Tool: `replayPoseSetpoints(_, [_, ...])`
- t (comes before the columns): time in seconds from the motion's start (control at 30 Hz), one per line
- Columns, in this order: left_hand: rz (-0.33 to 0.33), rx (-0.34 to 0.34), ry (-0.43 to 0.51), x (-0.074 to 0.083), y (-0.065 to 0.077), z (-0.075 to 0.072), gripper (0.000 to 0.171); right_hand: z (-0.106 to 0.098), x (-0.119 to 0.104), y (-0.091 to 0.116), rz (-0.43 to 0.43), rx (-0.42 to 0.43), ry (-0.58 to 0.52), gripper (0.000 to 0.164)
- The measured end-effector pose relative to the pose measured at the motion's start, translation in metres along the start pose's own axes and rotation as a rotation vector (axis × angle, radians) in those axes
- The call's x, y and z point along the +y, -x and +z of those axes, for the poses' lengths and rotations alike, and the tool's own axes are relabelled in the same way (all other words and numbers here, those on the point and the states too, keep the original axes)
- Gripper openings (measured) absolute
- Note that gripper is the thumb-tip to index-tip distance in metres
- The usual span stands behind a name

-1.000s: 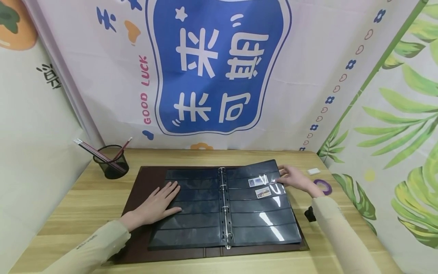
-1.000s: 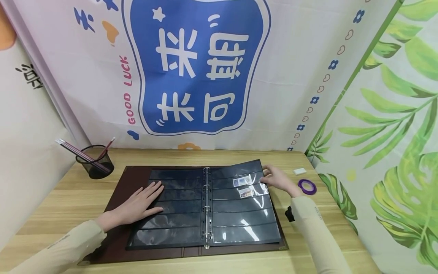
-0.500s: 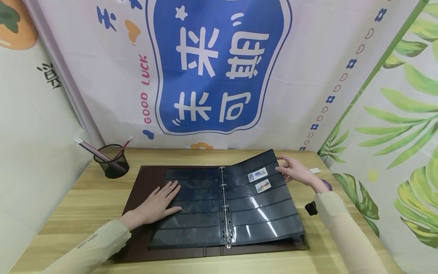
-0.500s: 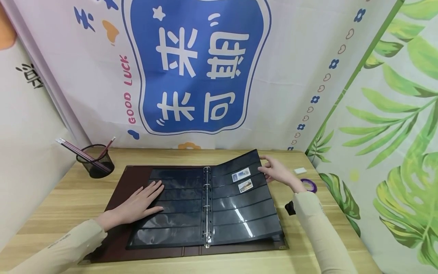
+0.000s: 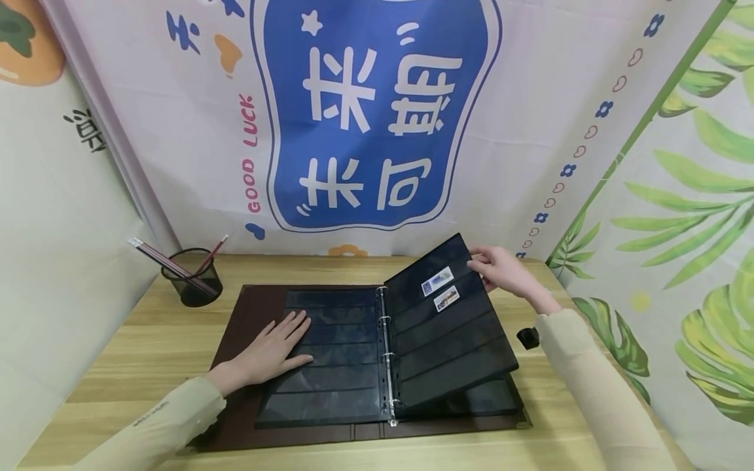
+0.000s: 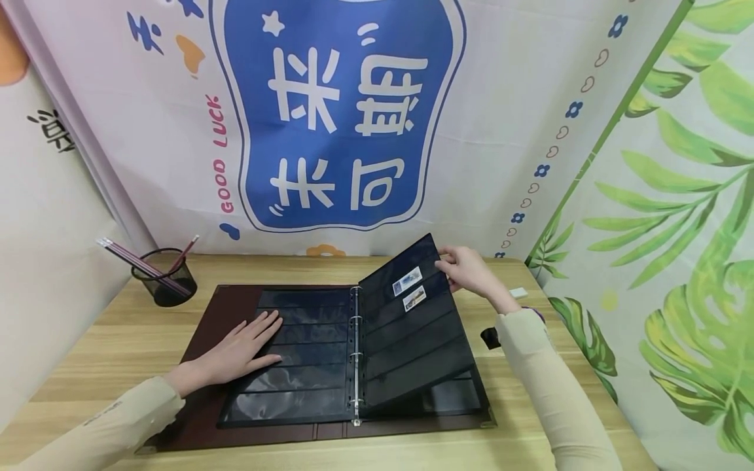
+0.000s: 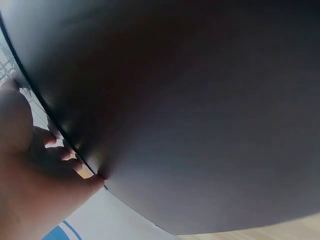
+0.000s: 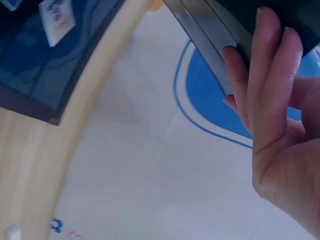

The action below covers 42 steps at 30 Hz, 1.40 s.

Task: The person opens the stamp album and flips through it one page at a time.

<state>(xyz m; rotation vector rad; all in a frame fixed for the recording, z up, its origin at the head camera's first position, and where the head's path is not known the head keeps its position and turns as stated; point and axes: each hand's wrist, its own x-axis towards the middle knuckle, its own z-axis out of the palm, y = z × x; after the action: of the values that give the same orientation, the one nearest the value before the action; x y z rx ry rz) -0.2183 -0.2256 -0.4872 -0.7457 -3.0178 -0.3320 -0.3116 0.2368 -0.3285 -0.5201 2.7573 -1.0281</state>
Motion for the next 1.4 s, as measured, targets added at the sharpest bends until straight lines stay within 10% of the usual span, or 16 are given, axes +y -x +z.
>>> replayPoseSetpoints(0.7, [0.007,0.012,0.001,0.000,0.000,0.003,0.078,0.001,-0.059,-0.028,0.015,-0.056,0.064,0.050])
replayPoseSetpoints(1.13, [0.010,0.004,0.008,-0.002,0.000,-0.001,0.077,0.012,-0.046,-0.021,0.054,-0.115,-0.250,0.051])
replayPoseSetpoints(1.4, [0.004,-0.030,0.056,0.001,0.000,-0.006,0.079,0.032,-0.040,-0.005,-0.087,-0.162,-0.429,0.049])
